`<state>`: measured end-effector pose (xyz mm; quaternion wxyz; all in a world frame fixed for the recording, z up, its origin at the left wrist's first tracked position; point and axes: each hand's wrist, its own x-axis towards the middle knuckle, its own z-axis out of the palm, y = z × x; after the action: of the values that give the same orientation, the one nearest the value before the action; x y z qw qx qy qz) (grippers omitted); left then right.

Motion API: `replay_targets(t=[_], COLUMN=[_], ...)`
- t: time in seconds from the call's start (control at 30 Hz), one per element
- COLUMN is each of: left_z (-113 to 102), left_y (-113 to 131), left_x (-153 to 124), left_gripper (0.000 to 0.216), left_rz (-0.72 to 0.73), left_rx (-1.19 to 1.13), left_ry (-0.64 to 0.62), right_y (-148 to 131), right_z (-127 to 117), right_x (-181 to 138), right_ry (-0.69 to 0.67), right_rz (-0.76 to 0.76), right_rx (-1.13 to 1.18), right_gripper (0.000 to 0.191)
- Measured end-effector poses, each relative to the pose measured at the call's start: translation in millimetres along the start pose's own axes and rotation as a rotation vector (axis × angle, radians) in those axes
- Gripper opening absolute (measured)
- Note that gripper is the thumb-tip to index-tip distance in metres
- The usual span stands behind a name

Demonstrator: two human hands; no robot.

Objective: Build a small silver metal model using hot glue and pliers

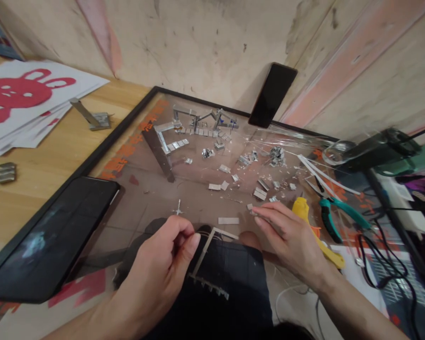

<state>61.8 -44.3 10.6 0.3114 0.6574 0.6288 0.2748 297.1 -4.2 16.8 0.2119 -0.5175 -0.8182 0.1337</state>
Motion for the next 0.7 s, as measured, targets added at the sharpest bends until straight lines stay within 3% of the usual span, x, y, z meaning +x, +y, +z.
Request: replay_targets(t=[0.13, 0.27, 0.4, 0.53, 0.63, 0.7], left_z=[-3.3, -5.5, -8.6, -12.3, -12.6, -11.6], left_y=[-1.3, -4.4, -9.3, -10.9, -11.1, -12.7], left_x=[-2.5, -0.8, 5.0, 8.4, 10.0, 12.8], left_gripper=[0.023, 0.029, 0.011, 0.019, 0.034, 0.032], left_rz=[0.101, 0.139, 0.034, -0.016, 0.055, 0.134], left_rx=[-0.015, -0.002, 0.011, 0.059, 0.105, 0.094], left_ry=[0.023, 0.085, 0.206, 0.222, 0.198, 0.191], right_y=[2.9, -0.2, -6.1, -10.0, -9.0, -7.1], right_z=[-16.2, -26.1, -20.9, -11.1, -6.3, -4.0], right_x=[-5.3, -13.8, -22.4, -28.2, -28.2, -27.2], right_ry=[0.052, 0.016, -0.06, -0.124, -0.086, -0.052], right_rz=[0.021, 0.046, 0.127, 0.139, 0.088, 0.096], right_rx=[-0.015, -0.039, -0.041, -0.039, -0.103, -0.088], right_gripper=[0.018, 0.018, 0.015, 0.018, 0.036, 0.032])
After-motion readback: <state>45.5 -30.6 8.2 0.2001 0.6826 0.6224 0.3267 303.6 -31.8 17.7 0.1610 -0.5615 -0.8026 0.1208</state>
